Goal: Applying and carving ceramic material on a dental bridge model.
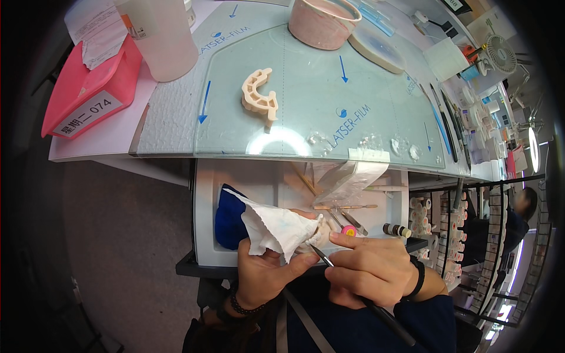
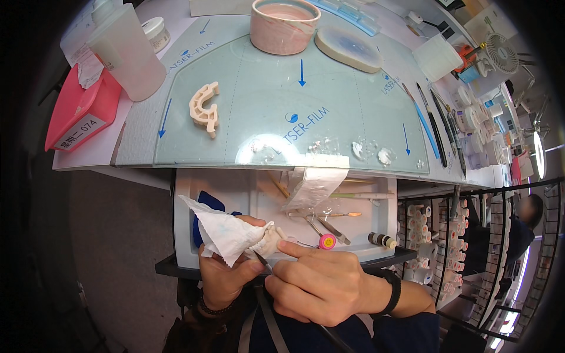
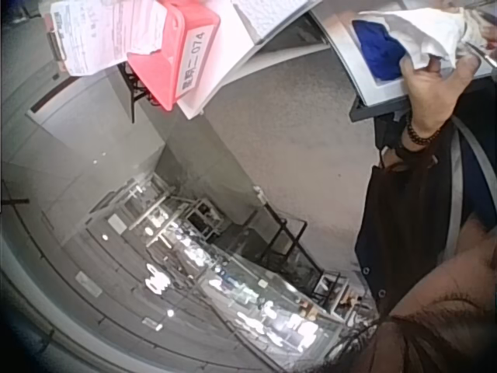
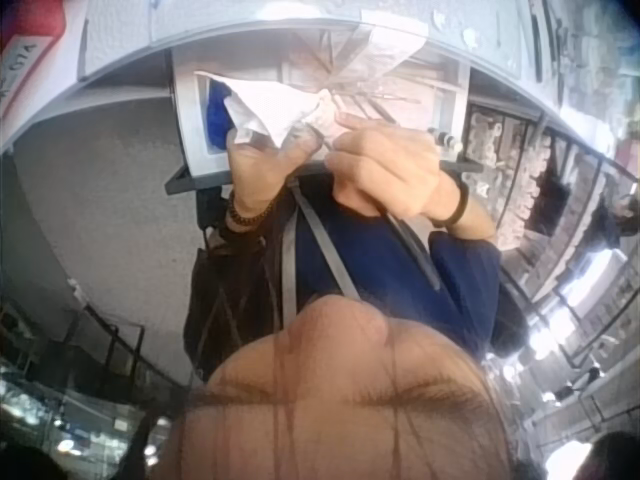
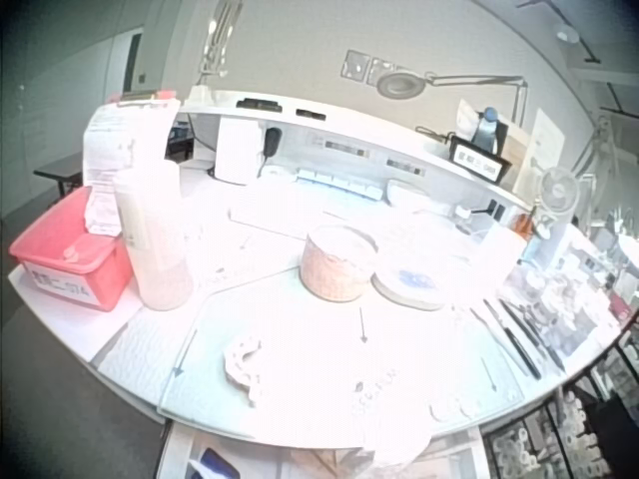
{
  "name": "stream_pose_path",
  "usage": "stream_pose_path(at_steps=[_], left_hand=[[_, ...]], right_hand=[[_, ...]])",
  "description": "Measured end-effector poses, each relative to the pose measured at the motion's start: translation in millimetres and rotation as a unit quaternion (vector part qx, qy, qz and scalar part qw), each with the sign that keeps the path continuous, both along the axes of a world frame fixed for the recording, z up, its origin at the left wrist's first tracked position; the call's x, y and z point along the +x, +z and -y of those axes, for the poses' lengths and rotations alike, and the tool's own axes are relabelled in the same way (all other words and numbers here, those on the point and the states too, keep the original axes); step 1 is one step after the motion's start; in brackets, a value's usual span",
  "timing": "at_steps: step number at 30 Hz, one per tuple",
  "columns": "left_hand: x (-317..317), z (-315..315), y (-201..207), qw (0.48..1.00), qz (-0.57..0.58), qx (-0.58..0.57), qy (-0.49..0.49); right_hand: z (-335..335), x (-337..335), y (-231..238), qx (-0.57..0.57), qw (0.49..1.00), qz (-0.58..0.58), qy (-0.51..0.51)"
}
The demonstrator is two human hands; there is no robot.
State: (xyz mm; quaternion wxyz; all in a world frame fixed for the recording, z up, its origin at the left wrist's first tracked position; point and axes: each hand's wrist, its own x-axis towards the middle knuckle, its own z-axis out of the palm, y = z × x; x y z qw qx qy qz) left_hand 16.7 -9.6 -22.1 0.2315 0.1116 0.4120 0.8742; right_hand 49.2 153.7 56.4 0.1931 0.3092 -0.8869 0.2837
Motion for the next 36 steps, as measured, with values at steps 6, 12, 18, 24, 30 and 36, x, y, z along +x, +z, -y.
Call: stream_pose_path(at_steps=[6, 12, 18, 24, 30, 36], left_hand=[[-0.1, 0.5, 3.5, 1.0, 0.017, -0.016, -0.001], [2.8, -7.1, 2.2, 0.996, 0.032, -0.058, 0.058], [5.8, -9.7, 9.4, 0.996, 0.062, -0.038, 0.054], [6.2, -8.3, 4.2, 0.996, 0.053, -0.045, 0.054], [5.3, -9.5, 3.7, 0.996, 0.059, -0.045, 0.051], [5.6, -9.3, 8.8, 0.99, 0.064, -0.09, 0.084]], right_hand=[[-2.9, 2.9, 2.5, 0.004, 1.0, 0.021, 0.002], [-70.5, -2.2, 41.4, -0.143, 0.964, 0.011, -0.225], [-147.3, -3.2, 58.1, -0.353, 0.863, 0.238, -0.273], [-149.5, -2.4, 47.0, -0.321, 0.861, 0.252, -0.303], [-143.1, -2.4, 54.2, -0.294, 0.859, 0.273, -0.318], [-123.2, 0.9, 54.1, -0.309, 0.892, 0.212, -0.254]])
